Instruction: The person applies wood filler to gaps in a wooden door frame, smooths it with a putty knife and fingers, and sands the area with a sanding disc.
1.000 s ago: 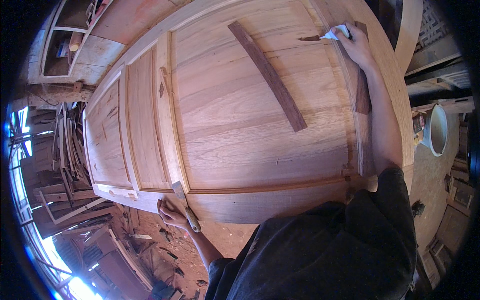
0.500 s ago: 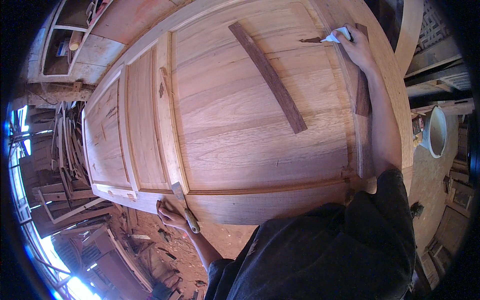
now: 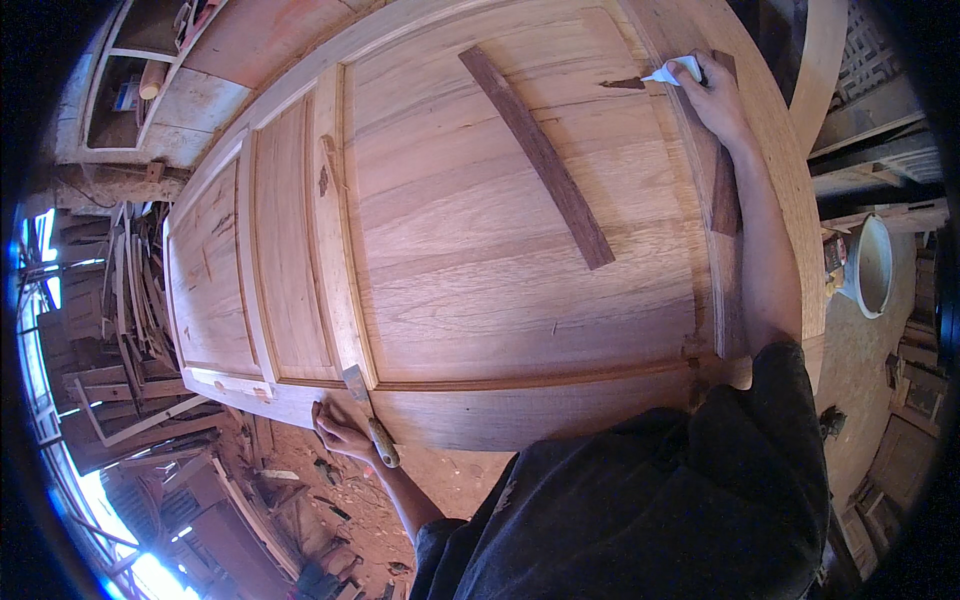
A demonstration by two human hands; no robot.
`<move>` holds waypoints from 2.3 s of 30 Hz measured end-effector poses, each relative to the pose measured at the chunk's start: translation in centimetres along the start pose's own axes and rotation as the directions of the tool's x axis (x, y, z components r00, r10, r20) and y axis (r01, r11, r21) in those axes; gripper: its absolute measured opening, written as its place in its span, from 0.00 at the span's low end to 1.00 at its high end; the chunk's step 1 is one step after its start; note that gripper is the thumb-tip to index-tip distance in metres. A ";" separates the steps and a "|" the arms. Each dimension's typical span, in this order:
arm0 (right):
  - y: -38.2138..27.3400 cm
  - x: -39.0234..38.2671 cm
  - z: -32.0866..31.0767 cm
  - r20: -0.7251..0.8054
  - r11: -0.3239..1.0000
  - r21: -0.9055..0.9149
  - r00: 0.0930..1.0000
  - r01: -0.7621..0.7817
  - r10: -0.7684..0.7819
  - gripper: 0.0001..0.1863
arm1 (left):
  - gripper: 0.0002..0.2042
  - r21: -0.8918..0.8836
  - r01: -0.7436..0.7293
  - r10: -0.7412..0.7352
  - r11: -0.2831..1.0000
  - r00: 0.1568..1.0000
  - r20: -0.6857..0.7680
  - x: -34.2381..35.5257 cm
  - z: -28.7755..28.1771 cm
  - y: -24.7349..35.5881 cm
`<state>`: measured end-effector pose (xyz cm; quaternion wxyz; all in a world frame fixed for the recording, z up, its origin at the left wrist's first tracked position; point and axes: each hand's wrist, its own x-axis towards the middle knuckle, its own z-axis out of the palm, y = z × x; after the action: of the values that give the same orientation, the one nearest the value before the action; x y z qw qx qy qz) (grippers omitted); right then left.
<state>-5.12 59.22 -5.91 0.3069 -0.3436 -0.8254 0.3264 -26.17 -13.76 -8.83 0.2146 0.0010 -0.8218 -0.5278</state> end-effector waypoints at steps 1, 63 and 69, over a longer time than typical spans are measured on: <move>0.0 0.0 0.0 -0.007 1.000 -0.010 1.000 0.003 -0.003 0.22 | 0.24 0.016 -0.006 0.006 1.000 1.000 -0.002 -0.1 0.1 0.3; -2.1 0.0 4.2 -0.016 0.999 -0.004 0.998 0.054 -0.054 0.25 | 0.24 0.013 -0.034 0.034 0.999 0.999 0.021 0.2 -0.2 -0.3; -2.8 0.0 3.5 0.018 0.998 -0.055 1.000 0.021 -0.020 0.24 | 0.24 0.082 -0.006 0.004 0.997 1.000 0.019 0.0 0.1 0.5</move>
<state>-8.67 56.53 -5.89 0.2934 -0.3408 -0.8402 0.3032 -26.06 -13.43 -8.39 0.2081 0.0028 -0.8447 -0.4930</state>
